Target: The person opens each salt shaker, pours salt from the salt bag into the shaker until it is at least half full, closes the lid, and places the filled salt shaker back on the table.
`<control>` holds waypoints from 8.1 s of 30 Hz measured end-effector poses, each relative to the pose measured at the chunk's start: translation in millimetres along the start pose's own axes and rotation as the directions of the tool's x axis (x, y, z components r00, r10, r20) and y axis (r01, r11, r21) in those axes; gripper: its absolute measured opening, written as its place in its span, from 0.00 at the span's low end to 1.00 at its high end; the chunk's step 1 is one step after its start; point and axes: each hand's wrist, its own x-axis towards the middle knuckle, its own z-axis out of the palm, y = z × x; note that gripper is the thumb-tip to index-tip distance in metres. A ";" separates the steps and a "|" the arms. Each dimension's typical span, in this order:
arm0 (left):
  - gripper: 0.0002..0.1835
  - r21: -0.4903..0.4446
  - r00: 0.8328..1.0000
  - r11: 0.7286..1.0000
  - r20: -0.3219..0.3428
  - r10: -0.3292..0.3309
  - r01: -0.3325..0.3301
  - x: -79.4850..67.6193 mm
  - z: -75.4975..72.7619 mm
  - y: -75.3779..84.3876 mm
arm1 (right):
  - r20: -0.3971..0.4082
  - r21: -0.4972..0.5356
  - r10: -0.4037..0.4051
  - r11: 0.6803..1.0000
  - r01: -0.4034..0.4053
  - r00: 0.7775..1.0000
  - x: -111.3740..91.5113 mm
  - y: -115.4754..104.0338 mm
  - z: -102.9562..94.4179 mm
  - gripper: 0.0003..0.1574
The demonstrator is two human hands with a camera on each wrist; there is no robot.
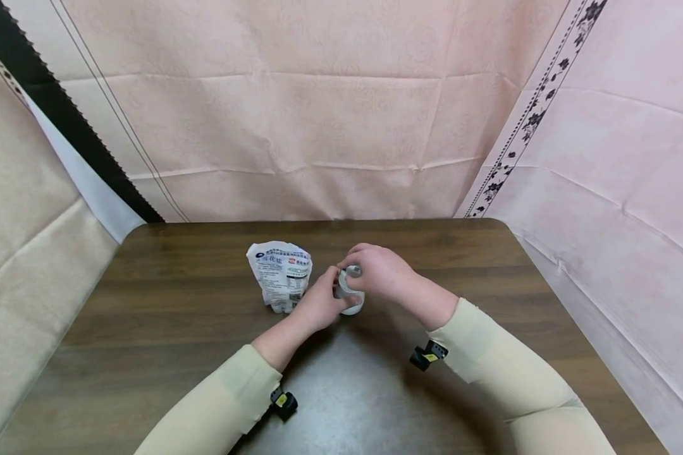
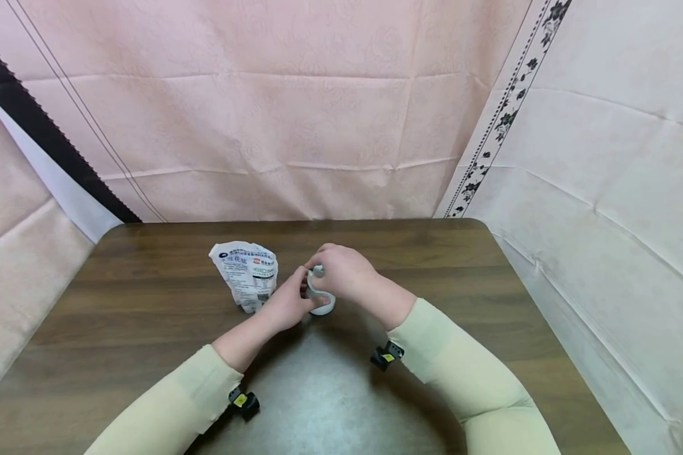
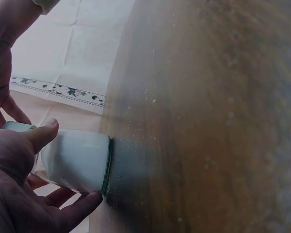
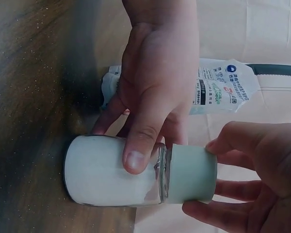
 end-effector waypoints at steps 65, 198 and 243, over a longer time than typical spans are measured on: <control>0.35 0.039 0.999 0.999 -0.036 0.020 -0.018 -1.3 1.3 -5.0 | 0.031 -0.011 -0.258 0.966 0.259 0.966 -8.9 14.8 7.8 0.22; 0.35 0.055 1.000 0.998 -0.001 0.004 -0.004 2.8 -1.4 -2.1 | -0.089 -0.001 -0.134 0.991 0.134 0.987 -2.0 20.2 15.2 0.20; 0.32 -0.007 0.999 0.999 0.008 -0.035 0.035 5.9 -1.8 -3.3 | -0.173 -0.075 0.036 0.996 -0.050 0.984 -0.9 0.6 25.9 0.25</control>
